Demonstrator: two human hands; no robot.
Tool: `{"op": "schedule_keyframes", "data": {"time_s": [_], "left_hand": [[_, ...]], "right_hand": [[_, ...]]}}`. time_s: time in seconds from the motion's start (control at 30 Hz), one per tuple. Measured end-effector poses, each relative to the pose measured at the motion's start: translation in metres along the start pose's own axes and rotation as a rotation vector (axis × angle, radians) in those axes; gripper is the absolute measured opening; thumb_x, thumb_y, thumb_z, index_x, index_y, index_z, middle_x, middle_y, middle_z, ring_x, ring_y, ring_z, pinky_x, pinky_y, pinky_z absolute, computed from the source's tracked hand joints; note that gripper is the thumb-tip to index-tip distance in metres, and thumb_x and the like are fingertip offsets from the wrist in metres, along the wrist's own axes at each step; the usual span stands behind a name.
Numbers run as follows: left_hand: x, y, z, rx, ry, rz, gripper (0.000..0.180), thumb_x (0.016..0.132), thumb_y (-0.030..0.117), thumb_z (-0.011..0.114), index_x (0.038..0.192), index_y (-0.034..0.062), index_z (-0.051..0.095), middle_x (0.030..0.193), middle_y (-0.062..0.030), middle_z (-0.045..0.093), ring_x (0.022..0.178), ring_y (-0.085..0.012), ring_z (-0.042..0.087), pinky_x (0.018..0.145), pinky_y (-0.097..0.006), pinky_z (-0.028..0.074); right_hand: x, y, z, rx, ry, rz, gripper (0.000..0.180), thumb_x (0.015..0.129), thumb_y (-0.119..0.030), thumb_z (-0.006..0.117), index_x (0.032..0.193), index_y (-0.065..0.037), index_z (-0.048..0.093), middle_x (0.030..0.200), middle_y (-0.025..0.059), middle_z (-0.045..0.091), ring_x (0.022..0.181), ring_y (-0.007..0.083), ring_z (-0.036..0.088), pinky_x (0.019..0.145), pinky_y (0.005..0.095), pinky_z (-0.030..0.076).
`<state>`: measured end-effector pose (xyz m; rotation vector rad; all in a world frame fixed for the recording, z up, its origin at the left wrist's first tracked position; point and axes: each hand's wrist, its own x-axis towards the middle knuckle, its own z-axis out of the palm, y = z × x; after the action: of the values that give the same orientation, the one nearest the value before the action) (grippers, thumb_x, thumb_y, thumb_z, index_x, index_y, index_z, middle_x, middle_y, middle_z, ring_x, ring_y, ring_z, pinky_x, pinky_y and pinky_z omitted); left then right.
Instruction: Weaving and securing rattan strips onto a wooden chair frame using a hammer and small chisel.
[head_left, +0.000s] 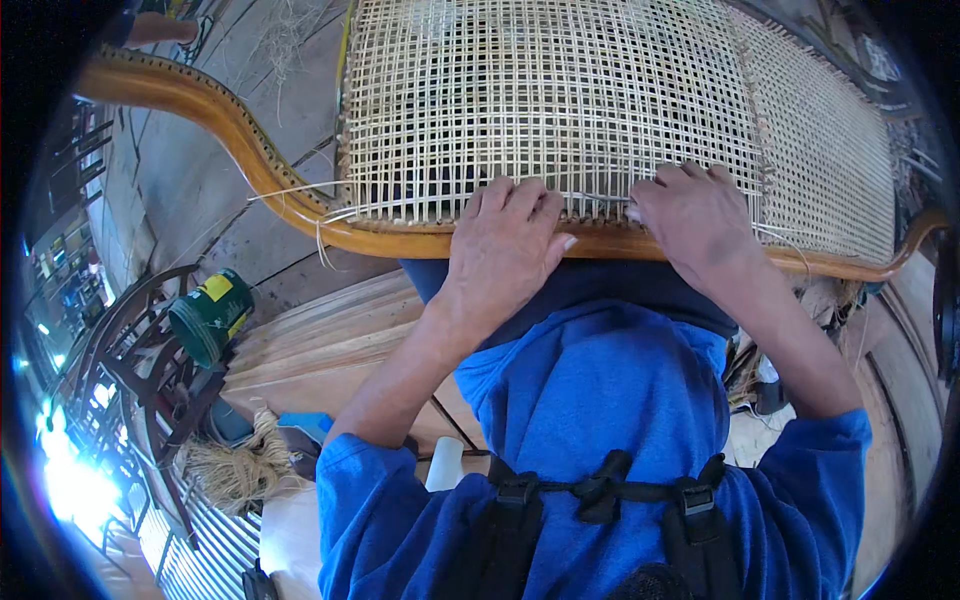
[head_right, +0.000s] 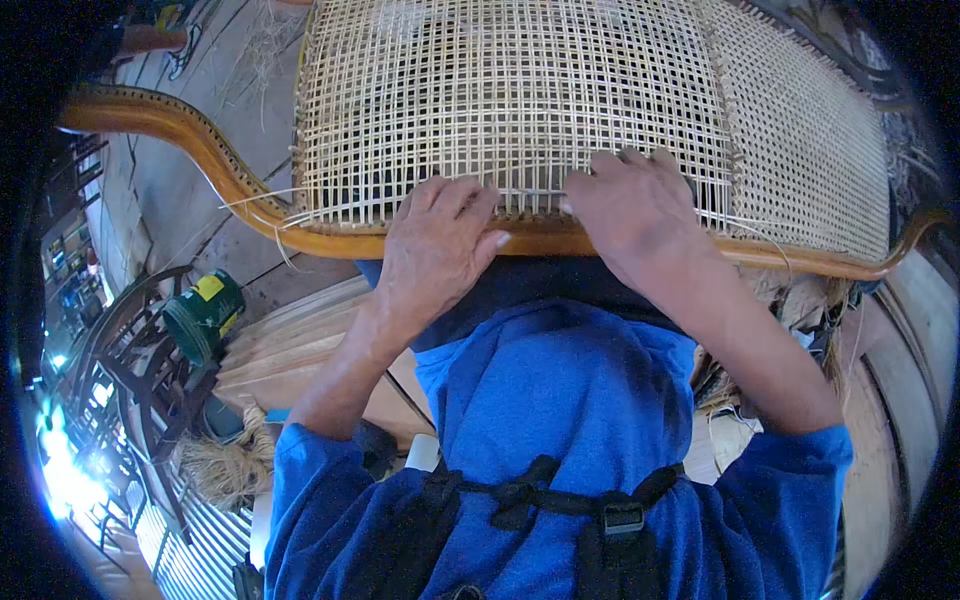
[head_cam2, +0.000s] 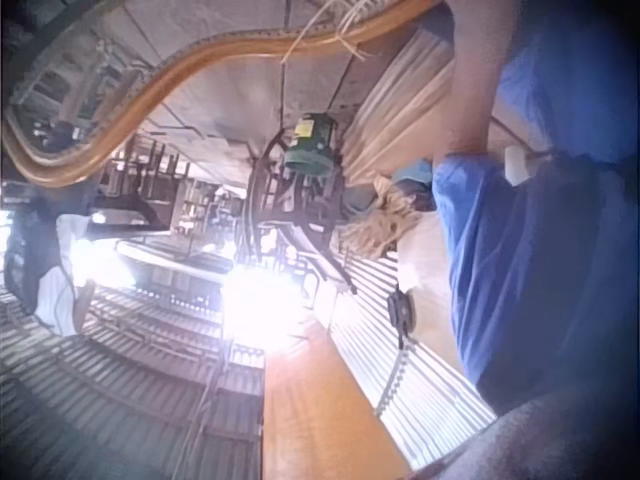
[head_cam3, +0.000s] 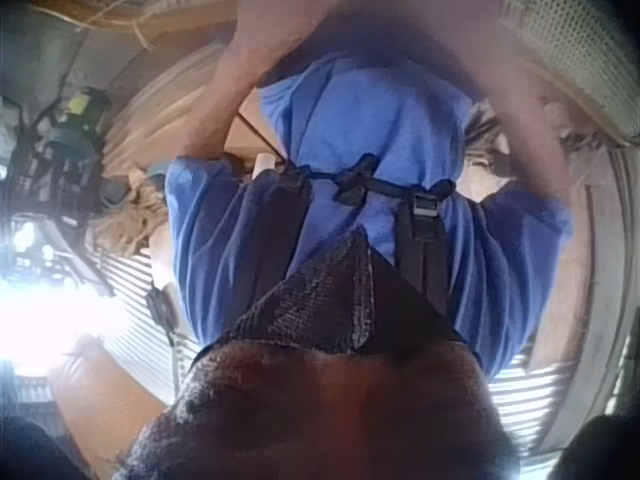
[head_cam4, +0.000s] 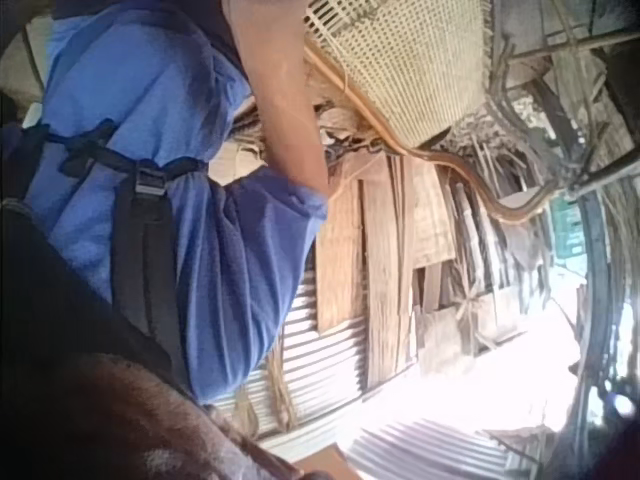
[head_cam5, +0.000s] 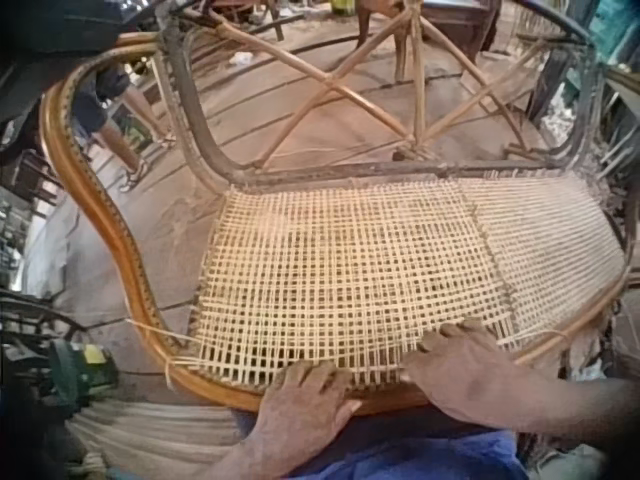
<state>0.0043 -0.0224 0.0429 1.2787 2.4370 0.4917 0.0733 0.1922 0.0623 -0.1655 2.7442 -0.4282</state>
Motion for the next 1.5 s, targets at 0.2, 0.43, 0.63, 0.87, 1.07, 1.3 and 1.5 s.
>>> {"op": "schedule_keyframes", "data": {"time_s": [0.2,0.43,0.63,0.87,1.07,1.3,1.5], "left_hand": [[0.004,0.006,0.009,0.025,-0.001,-0.120,0.037,0.079,0.032,0.066,0.103,0.0049,0.059,0.101,-0.0085,0.054,0.098,-0.0284,0.051,0.083,-0.043,0.046],[0.010,0.009,0.020,0.117,0.060,-0.186,0.043,0.075,0.037,0.068,0.102,0.0043,0.060,0.101,-0.0084,0.054,0.097,-0.0279,0.051,0.080,-0.041,0.046],[0.007,0.010,0.029,0.121,0.164,-0.216,0.045,0.075,0.037,0.068,0.105,0.0045,0.060,0.104,-0.0077,0.054,0.099,-0.0281,0.049,0.081,-0.042,0.045],[0.008,0.013,0.026,0.129,0.117,-0.239,0.048,0.076,0.037,0.067,0.110,0.0051,0.058,0.112,-0.0072,0.052,0.104,-0.0287,0.046,0.083,-0.044,0.042],[0.009,0.016,0.023,0.133,0.105,-0.222,0.047,0.077,0.037,0.066,0.111,0.0049,0.058,0.112,-0.0076,0.052,0.103,-0.0291,0.048,0.085,-0.043,0.042],[-0.026,-0.012,-0.009,0.119,0.132,-0.139,0.045,0.076,0.034,0.068,0.107,0.0029,0.059,0.108,-0.0078,0.053,0.102,-0.0284,0.048,0.088,-0.042,0.041],[-0.013,-0.033,-0.013,0.085,-0.001,-0.093,0.043,0.077,0.032,0.068,0.108,0.0050,0.059,0.106,-0.0088,0.054,0.099,-0.0293,0.050,0.085,-0.042,0.044]], "right_hand": [[0.026,-0.027,-0.004,-0.245,-0.149,0.085,0.011,0.079,-0.012,0.056,0.083,-0.011,0.067,0.086,0.0087,0.063,0.089,0.0244,0.061,0.079,0.0393,0.042],[0.048,-0.020,0.001,-0.401,-0.182,0.066,0.012,0.080,-0.018,0.058,0.085,-0.012,0.068,0.086,0.0086,0.065,0.087,0.0247,0.063,0.078,0.0398,0.044],[0.037,0.007,0.012,-0.299,-0.079,-0.008,0.010,0.081,-0.019,0.058,0.079,-0.011,0.065,0.077,0.0095,0.064,0.076,0.0249,0.065,0.066,0.0401,0.048],[0.016,0.015,0.006,-0.237,-0.043,0.044,0.009,0.080,-0.018,0.060,0.080,-0.012,0.066,0.081,0.0080,0.066,0.080,0.0237,0.066,0.070,0.0407,0.048],[0.033,0.021,0.006,-0.269,-0.040,-0.004,0.009,0.078,-0.019,0.060,0.078,-0.014,0.067,0.077,0.0074,0.064,0.078,0.0255,0.066,0.068,0.0392,0.045],[0.014,0.002,0.003,-0.185,0.055,0.072,0.014,0.081,-0.022,0.058,0.075,-0.012,0.064,0.074,0.0088,0.063,0.072,0.0268,0.063,0.068,0.0433,0.046],[0.049,-0.033,0.006,-0.176,-0.047,0.043,0.014,0.082,-0.019,0.056,0.081,-0.013,0.068,0.081,0.0079,0.066,0.083,0.0253,0.064,0.074,0.0414,0.045]]}}
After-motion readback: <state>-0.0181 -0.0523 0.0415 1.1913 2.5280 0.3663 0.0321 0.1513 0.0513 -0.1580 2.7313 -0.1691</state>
